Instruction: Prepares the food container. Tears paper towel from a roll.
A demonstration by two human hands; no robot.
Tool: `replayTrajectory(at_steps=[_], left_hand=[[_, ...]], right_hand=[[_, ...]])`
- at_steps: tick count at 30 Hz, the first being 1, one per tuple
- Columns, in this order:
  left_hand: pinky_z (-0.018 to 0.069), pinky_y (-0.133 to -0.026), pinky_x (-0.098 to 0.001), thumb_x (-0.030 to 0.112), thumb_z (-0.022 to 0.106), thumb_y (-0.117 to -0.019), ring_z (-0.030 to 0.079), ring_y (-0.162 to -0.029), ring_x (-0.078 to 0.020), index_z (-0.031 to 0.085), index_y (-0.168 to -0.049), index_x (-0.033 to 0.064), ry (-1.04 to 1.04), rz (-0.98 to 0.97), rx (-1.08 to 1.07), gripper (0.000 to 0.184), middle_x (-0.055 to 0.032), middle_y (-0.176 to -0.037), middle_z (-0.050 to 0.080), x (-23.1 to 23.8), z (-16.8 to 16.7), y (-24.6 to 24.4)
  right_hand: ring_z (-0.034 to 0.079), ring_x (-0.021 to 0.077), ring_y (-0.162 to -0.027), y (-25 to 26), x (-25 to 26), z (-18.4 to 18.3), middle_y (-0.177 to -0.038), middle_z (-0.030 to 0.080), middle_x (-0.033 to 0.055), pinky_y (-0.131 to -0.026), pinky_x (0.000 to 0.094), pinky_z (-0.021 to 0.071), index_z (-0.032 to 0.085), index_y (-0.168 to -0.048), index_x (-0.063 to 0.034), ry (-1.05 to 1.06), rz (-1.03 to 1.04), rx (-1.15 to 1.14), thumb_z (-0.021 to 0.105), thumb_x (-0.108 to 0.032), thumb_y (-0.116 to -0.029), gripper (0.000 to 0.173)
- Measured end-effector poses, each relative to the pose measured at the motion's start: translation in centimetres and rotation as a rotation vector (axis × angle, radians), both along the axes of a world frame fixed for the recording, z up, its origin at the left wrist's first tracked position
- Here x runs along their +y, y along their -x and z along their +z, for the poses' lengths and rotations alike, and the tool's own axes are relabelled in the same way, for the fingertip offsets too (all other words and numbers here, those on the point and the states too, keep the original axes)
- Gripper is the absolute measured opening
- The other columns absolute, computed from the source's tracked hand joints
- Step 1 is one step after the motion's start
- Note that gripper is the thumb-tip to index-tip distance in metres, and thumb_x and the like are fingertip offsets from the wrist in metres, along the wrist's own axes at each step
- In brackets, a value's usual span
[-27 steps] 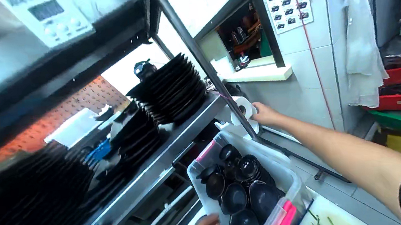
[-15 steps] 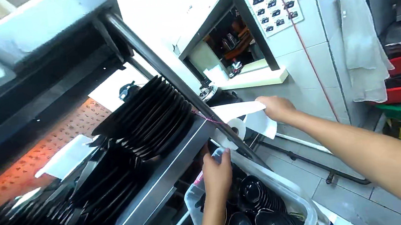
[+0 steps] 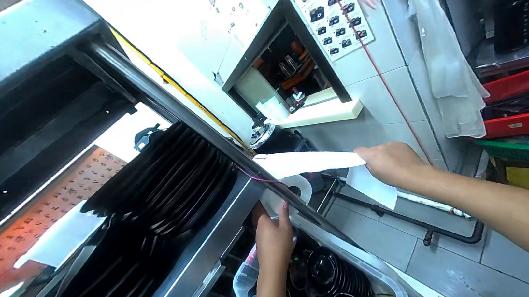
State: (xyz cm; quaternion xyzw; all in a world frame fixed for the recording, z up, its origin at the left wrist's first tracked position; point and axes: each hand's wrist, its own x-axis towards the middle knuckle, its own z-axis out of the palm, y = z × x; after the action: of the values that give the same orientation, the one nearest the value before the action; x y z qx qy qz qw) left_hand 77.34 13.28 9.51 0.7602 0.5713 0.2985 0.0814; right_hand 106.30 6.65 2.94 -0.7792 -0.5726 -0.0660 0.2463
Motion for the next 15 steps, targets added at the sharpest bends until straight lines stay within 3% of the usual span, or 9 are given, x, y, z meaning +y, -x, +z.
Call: replayTrajectory(at_steps=[6, 8, 9, 12, 15], left_hand=[[0.0549, -0.083, -0.0544, 0.047, 0.048, -0.1066, 0.07, -0.088, -0.0306, 0.069, -0.114, 0.0033, 0.056, 0.14, 0.131, 0.048, -0.0151, -0.091, 0.071, -0.4, 0.5, 0.6], [0.0532, -0.079, -0.054, 0.05, 0.046, -0.1069, 0.067, -0.082, -0.03, 0.073, -0.1, 0.0032, 0.104, 0.135, 0.141, 0.054, -0.0145, -0.085, 0.069, -0.3, 0.2, 1.0], [0.0536, -0.078, -0.0531, 0.051, 0.048, -0.1056, 0.067, -0.081, -0.0287, 0.073, -0.099, 0.0033, 0.106, 0.104, 0.132, 0.054, -0.0136, -0.084, 0.069, -0.3, 0.1, 1.1], [0.0567, -0.085, -0.0511, 0.048, 0.056, -0.1024, 0.07, -0.09, -0.026, 0.069, -0.115, 0.0033, 0.064, 0.013, 0.082, 0.048, -0.0119, -0.096, 0.072, 0.1, -0.3, 0.8], [0.055, -0.083, -0.0508, 0.039, 0.049, -0.1069, 0.068, -0.087, -0.0265, 0.067, -0.115, 0.0024, 0.02, -0.018, 0.121, 0.042, -0.0133, -0.093, 0.069, 0.0, -0.4, -0.2]], right_hand=[[0.072, 0.0338, -0.084, -0.9, -1.2, -0.7, -0.087, 0.072, 0.0112, -0.068, 0.0538, 0.0565, 0.066, -0.113, -0.0146, 0.051, -0.066, 0.017, 0.058, -0.015, -0.1003, 0.015], [0.072, 0.0341, -0.086, -1.6, -1.8, -0.7, -0.088, 0.072, 0.0114, -0.069, 0.0541, 0.0566, 0.066, -0.114, -0.0157, 0.091, -0.09, 0.043, 0.058, -0.016, -0.1008, 0.015], [0.072, 0.0344, -0.087, -1.7, -2.2, -0.6, -0.089, 0.072, 0.0119, -0.07, 0.0543, 0.0567, 0.066, -0.114, -0.0154, 0.112, -0.089, 0.05, 0.059, -0.017, -0.1011, 0.015], [0.072, 0.0331, -0.085, -1.4, -3.1, -1.3, -0.086, 0.071, 0.0109, -0.069, 0.0533, 0.0569, 0.066, -0.11, -0.015, 0.154, -0.069, 0.047, 0.058, -0.02, -0.1012, 0.013], [0.072, 0.0329, -0.084, -0.6, -4.1, -2.1, -0.086, 0.071, 0.0106, -0.07, 0.0535, 0.0573, 0.066, -0.11, -0.0146, 0.184, -0.043, 0.056, 0.057, -0.021, -0.1022, 0.014]])
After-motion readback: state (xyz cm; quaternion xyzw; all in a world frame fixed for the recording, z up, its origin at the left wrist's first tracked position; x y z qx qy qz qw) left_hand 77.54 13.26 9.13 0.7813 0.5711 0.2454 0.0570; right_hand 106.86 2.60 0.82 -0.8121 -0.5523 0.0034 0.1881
